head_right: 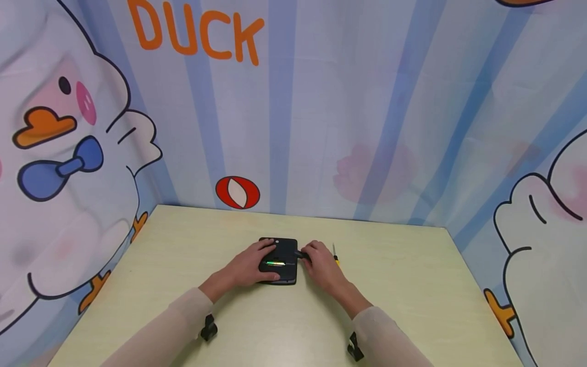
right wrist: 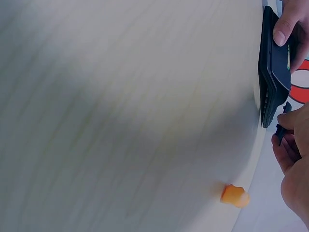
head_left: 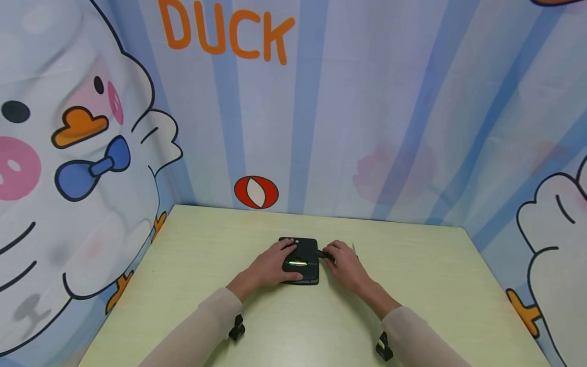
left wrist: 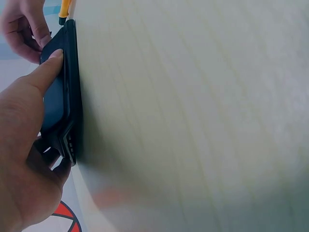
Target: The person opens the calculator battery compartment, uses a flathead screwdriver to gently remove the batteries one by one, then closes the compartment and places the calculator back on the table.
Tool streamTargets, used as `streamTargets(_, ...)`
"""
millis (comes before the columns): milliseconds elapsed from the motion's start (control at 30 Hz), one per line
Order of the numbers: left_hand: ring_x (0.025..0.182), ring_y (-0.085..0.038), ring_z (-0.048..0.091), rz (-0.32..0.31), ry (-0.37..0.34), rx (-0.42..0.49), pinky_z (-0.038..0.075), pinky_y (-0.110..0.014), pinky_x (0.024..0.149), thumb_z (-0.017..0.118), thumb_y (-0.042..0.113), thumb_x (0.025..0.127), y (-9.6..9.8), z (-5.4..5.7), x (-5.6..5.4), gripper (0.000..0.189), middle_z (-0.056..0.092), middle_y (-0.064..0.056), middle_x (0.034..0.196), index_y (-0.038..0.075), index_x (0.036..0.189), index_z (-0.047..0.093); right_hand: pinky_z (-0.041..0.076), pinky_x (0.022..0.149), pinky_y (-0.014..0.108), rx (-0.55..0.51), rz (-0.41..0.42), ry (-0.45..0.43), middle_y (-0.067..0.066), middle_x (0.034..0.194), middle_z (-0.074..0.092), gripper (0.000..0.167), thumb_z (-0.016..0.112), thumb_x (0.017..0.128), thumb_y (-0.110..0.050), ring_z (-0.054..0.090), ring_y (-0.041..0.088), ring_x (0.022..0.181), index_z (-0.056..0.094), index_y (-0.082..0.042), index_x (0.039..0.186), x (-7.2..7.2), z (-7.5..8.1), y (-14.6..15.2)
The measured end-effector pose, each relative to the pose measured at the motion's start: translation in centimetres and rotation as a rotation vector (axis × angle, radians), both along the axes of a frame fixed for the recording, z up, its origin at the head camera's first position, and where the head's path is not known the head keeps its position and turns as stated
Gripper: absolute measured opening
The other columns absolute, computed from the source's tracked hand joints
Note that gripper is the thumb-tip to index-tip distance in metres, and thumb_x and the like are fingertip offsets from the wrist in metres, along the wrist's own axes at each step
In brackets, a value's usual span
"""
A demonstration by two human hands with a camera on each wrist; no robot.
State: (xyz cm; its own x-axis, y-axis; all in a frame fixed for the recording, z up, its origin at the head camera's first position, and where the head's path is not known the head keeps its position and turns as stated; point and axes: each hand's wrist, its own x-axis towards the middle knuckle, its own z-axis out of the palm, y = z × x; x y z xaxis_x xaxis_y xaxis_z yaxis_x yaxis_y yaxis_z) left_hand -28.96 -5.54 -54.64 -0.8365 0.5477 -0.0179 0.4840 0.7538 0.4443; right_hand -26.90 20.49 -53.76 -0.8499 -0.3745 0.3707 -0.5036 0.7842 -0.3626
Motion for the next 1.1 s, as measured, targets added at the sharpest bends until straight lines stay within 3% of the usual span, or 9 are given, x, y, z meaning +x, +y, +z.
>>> streamTargets(1100, 0.155, -0.031, 0.034, 0.001, -0.003, -0.002, 0.039, -0.050, 0.121, 0.074, 0.061, 0.093, 0.0, 0.0, 0.1, 0.091, 0.033, -0.009, 0.171, 0.010, 0.163, 0.043, 0.057, 0.090, 0.049, 0.008, -0.022, -0.025, 0.013, 0.105, 0.071, 0.017, 0.081, 0.090, 0.001, 0.068, 0.030, 0.099, 0.077, 0.002, 0.107, -0.1, -0.7, 1.2)
